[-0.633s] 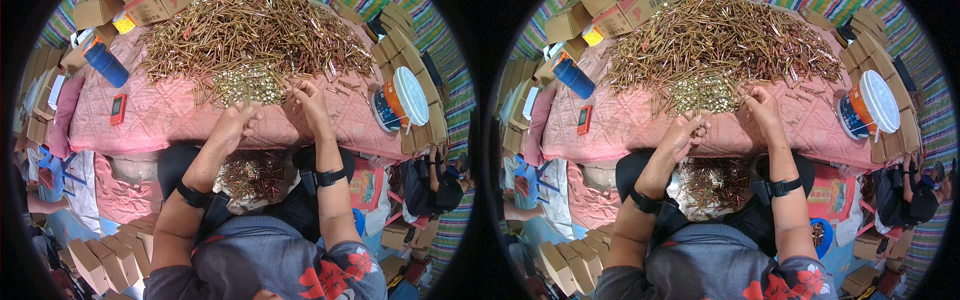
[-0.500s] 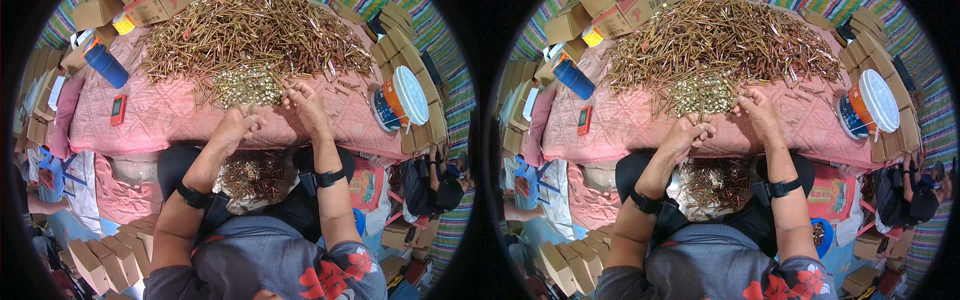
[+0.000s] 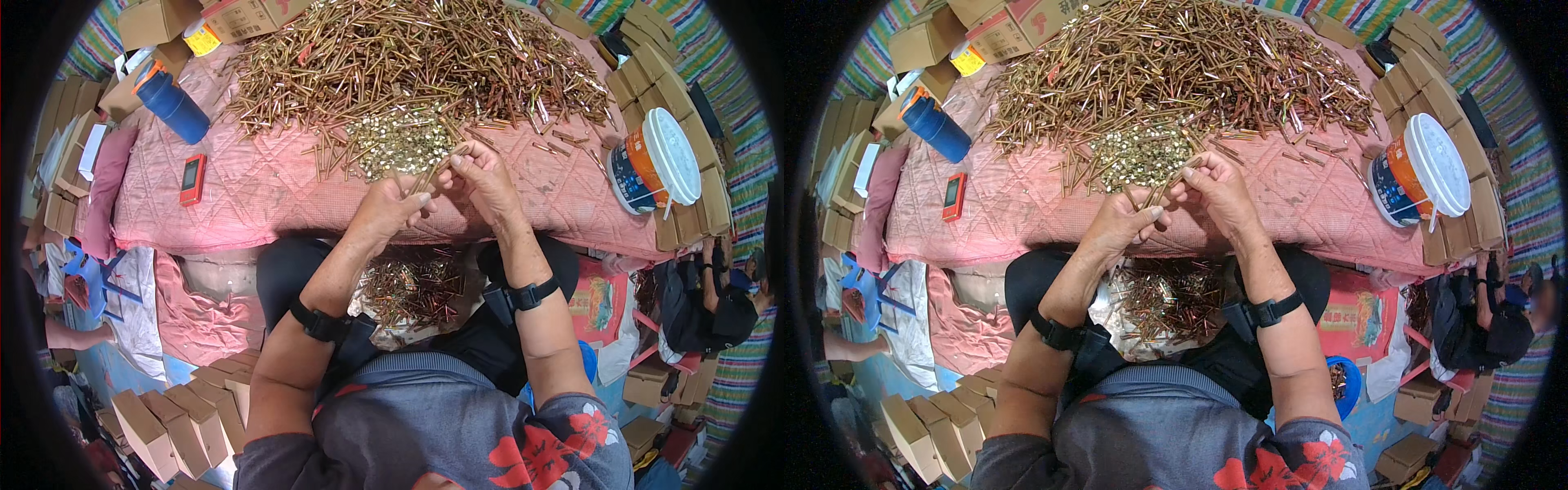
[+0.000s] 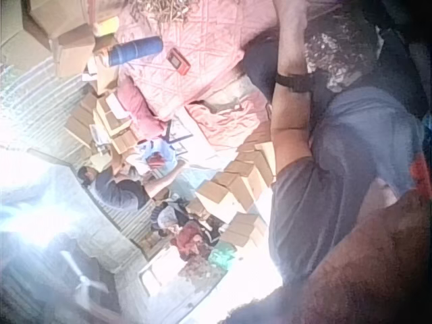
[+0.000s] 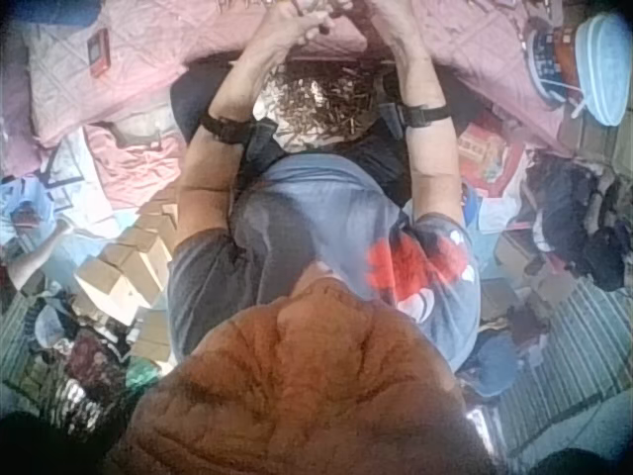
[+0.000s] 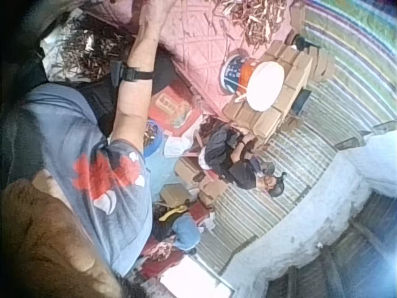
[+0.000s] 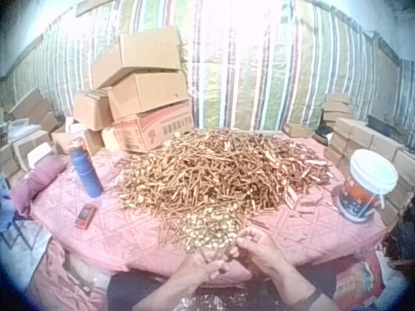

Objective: Assembling small metal connectors and pins by hand.

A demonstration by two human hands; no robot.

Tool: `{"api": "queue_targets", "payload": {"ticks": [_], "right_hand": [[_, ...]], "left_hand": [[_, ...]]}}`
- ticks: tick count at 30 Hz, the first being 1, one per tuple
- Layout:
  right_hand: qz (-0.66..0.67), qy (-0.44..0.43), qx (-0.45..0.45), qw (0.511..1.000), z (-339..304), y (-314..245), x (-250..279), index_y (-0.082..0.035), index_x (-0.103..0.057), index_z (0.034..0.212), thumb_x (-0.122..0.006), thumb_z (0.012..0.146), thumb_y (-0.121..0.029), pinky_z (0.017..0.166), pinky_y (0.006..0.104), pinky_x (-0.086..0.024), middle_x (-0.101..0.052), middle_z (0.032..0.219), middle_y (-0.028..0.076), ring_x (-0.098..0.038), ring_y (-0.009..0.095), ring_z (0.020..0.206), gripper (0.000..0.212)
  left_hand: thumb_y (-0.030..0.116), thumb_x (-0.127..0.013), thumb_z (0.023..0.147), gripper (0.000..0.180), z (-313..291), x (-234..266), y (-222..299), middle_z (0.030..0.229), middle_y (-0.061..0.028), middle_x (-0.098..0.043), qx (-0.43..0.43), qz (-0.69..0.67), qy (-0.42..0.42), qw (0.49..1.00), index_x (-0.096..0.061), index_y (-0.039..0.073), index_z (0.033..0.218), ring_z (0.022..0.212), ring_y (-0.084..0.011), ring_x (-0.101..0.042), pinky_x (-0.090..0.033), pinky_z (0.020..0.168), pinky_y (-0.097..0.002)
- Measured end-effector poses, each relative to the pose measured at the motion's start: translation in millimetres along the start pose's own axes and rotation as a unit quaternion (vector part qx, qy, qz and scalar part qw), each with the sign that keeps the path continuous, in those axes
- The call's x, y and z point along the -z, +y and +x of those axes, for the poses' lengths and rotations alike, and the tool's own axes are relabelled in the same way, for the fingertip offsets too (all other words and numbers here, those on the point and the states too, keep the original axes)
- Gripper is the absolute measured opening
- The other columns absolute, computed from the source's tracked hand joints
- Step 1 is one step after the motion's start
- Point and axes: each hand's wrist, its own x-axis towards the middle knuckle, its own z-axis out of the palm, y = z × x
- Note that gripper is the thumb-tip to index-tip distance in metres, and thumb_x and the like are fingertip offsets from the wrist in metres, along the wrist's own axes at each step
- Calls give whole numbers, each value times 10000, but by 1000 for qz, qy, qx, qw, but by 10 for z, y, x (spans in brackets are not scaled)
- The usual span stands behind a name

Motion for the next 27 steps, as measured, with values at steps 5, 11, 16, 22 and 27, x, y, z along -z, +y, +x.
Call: {"api": "queue_targets", "payload": {"ticks": [5, 11, 16, 22, 27], "right_hand": [[15, 32, 22, 999, 9, 13, 7, -26, -540, 944, -584, 908, -83, 632, 237, -541, -651, 806, 79, -646, 135, 693, 80], [9, 25, 24, 999, 14, 36, 24, -26, -534, 949, -582, 910, -87, 626, 250, -553, -653, 795, 80, -654, 138, 700, 87], [-6, 20, -2, 1000, -12, 26, 13, -27, -541, 948, -591, 905, -88, 613, 244, -552, -651, 792, 83, -652, 136, 694, 90], [-73, -40, -44, 996, -36, 13, 20, -18, -592, 917, -640, 862, -72, 573, 211, -491, -633, 763, 34, -576, 85, 614, 91], [-170, -51, -60, 982, -85, -61, -107, -15, -608, 903, -655, 841, -58, 552, 202, -461, -610, 737, 7, -544, 68, 589, 89]], "left_hand": [[66, -596, 865, 170, 4, 54, -24, 713, -37, -632, 14, 19, -9, 1000, -644, -2, 1014, 483, -19, -437, -324, 431, -141], [71, -604, 860, 221, 7, 95, -32, 734, -38, -645, 13, 66, -9, 998, -648, 6, 1067, 503, -26, -461, -346, 456, -153], [78, -603, 867, 223, 12, -6, -30, 774, -4, -646, -77, 105, -8, 991, -659, 38, 1079, 549, -30, -492, -370, 474, -169], [90, -618, 870, 220, 53, 84, -61, 778, -8, -637, 1, 113, -3, 994, -624, 24, 1080, 537, -4, -449, -339, 452, -148], [125, -616, 891, 151, 47, 82, -87, 779, -31, -637, 0, 8, 17, 1000, -595, 25, 1001, 513, -9, -432, -305, 428, -135]]}}
